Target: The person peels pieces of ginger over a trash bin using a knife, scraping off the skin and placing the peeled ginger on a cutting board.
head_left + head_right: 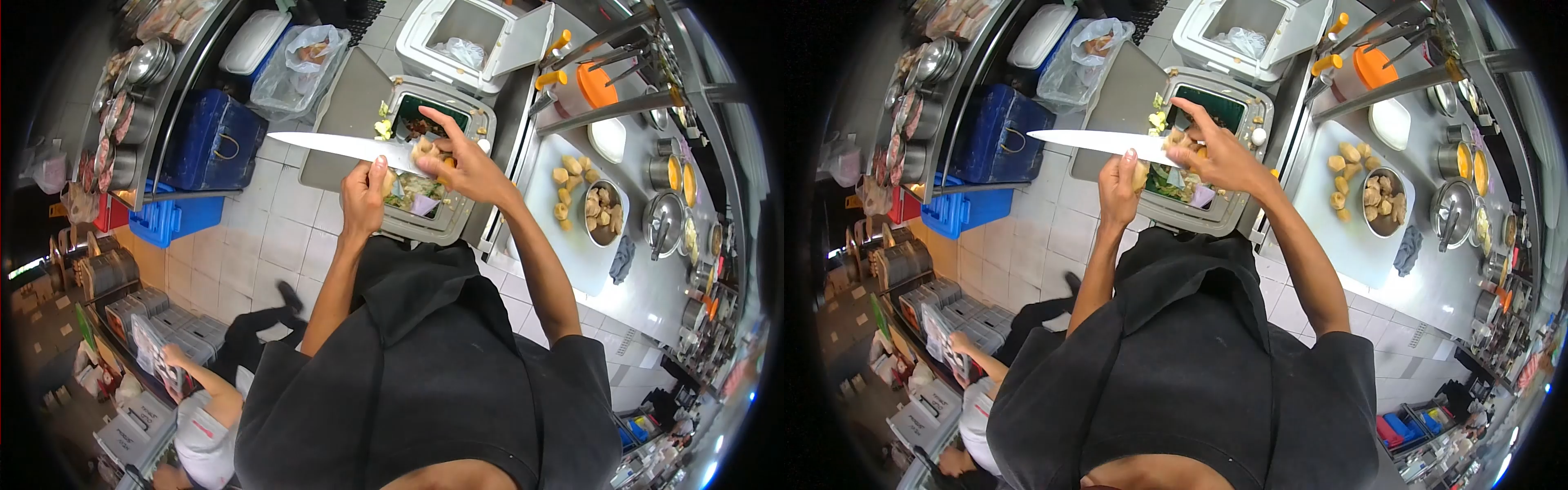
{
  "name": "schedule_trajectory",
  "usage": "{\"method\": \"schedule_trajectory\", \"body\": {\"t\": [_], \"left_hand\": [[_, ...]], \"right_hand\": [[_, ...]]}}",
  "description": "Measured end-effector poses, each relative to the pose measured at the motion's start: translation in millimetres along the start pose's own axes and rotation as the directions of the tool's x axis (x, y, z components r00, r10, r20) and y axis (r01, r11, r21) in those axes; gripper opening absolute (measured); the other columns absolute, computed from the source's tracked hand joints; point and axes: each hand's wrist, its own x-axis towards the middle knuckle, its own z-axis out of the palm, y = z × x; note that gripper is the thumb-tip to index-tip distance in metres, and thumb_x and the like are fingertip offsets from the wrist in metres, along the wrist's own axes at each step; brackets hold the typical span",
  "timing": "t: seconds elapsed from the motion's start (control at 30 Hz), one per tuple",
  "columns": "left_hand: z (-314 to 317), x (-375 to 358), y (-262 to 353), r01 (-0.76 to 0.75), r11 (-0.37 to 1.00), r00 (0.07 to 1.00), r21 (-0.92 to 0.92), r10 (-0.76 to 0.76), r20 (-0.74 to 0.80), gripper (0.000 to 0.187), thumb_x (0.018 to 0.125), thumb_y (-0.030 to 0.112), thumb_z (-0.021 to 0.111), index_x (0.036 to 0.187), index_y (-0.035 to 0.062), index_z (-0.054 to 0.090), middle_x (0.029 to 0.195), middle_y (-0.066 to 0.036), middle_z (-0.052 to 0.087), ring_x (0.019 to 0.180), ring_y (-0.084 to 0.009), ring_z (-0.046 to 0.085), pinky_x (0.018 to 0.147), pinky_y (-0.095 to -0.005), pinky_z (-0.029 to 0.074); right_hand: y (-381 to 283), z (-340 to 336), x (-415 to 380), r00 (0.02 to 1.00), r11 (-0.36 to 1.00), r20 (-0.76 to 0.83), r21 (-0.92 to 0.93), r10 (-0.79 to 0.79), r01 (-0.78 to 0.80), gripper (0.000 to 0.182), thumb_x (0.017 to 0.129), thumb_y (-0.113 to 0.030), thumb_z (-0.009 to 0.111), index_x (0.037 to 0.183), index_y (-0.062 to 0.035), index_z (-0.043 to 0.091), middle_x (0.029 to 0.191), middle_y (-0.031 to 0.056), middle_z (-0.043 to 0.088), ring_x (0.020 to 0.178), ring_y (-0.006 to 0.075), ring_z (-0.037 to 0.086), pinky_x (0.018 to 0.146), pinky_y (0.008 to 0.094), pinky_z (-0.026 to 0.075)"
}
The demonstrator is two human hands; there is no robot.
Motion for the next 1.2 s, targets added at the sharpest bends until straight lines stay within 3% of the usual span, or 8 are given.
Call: {"method": "schedule_trajectory", "body": {"t": [0.13, 0.2, 0.33, 0.47, 0.57, 0.8, 0.87, 1.2], "left_hand": [[-1, -2, -3, -0.016, 0.998, 1.000, 0.059, 0.016, 0.005, 0.044, 0.100, 0.033, 0.054, 0.073, -0.0024, 0.057, 0.061, -0.005, 0.051, 0.059, -0.0109, 0.042, 0.054, -0.0318, 0.036], [3, -1, -5, -0.023, 0.999, 0.999, 0.050, 0.024, -0.030, 0.044, 0.099, 0.033, 0.055, 0.074, -0.0026, 0.058, 0.061, -0.005, 0.051, 0.059, -0.0111, 0.042, 0.054, -0.0320, 0.036], [3, 1, 0, 0.104, 0.994, 0.994, -0.014, -0.105, -0.036, 0.036, 0.097, 0.031, 0.060, 0.084, -0.0019, 0.061, 0.065, -0.005, 0.054, 0.063, -0.0107, 0.046, 0.058, -0.0302, 0.040], [6, -2, 13, -0.024, 0.999, 0.997, 0.033, 0.022, 0.077, 0.031, 0.095, 0.030, 0.064, 0.095, -0.0008, 0.063, 0.076, -0.007, 0.059, 0.071, -0.0149, 0.055, 0.066, -0.0305, 0.045], [5, -4, 2, -0.025, 0.976, 0.980, 0.218, -0.019, 0.200, 0.031, 0.092, 0.028, 0.067, 0.102, -0.0009, 0.063, 0.094, -0.014, 0.063, 0.083, -0.0275, 0.062, 0.075, -0.0359, 0.048], [10, -8, -9, 0.152, 0.964, 0.936, 0.219, -0.211, 0.282, 0.027, 0.088, 0.018, 0.068, 0.104, -0.0020, 0.060, 0.095, -0.014, 0.061, 0.089, -0.0191, 0.059, 0.077, -0.0335, 0.047], [18, -20, -8, -0.080, 0.996, 0.988, 0.038, 0.074, 0.133, 0.025, 0.086, 0.011, 0.064, 0.107, -0.0021, 0.057, 0.095, -0.014, 0.060, 0.090, -0.0161, 0.057, 0.075, -0.0336, 0.047], [21, -19, -5, -0.266, 0.922, 0.955, 0.282, 0.213, 0.205, 0.021, 0.081, 0.001, 0.055, 0.102, -0.0033, 0.055, 0.090, -0.022, 0.061, 0.088, -0.0435, 0.059, 0.076, -0.0440, 0.047]], "right_hand": [[38, 7, 16, 0.961, 0.999, -0.275, -0.011, 0.030, -0.034, 0.086, 0.094, -0.046, 0.062, 0.153, -0.0048, 0.016, 0.115, 0.0280, 0.064, 0.110, 0.0388, 0.063, 0.095, 0.0430, 0.047], [47, 7, 17, 0.950, 0.968, -0.312, -0.228, 0.033, -0.109, 0.086, 0.095, -0.040, 0.064, 0.152, -0.0005, 0.013, 0.107, 0.0172, 0.069, 0.099, 0.0225, 0.066, 0.088, 0.0382, 0.049], [46, 5, 16, 0.962, 0.990, -0.271, -0.139, -0.030, -0.008, 0.078, 0.096, -0.046, 0.059, 0.150, -0.0025, 0.025, 0.101, 0.0185, 0.070, 0.095, 0.0226, 0.067, 0.086, 0.0370, 0.050], [14, 4, 9, 0.922, 0.939, -0.237, -0.087, 0.305, -0.333, 0.075, 0.090, -0.059, 0.059, 0.129, 0.0049, 0.052, 0.108, 0.0272, 0.067, 0.098, 0.0373, 0.068, 0.088, 0.0437, 0.051], [16, 14, 0, 0.929, 0.928, -0.363, -0.314, 0.079, -0.201, 0.067, 0.090, -0.057, 0.059, 0.113, 0.0061, 0.062, 0.095, 0.0252, 0.067, 0.088, 0.0403, 0.066, 0.080, 0.0427, 0.051], [8, 41, -30, 0.936, 0.848, -0.310, -0.529, -0.167, -0.024, 0.059, 0.085, -0.056, 0.067, 0.102, 0.0007, 0.058, 0.087, 0.0211, 0.064, 0.079, 0.0377, 0.064, 0.071, 0.0437, 0.050], [7, 47, -31, 0.948, 0.782, -0.254, -0.623, -0.193, -0.008, 0.062, 0.082, -0.059, 0.068, 0.102, -0.0009, 0.056, 0.084, 0.0209, 0.064, 0.075, 0.0397, 0.063, 0.066, 0.0448, 0.050], [12, 41, -18, 0.982, 0.787, -0.138, -0.617, -0.131, 0.019, 0.062, 0.086, -0.060, 0.063, 0.098, -0.0012, 0.052, 0.075, 0.0213, 0.062, 0.069, 0.0413, 0.062, 0.062, 0.0468, 0.047]]}}
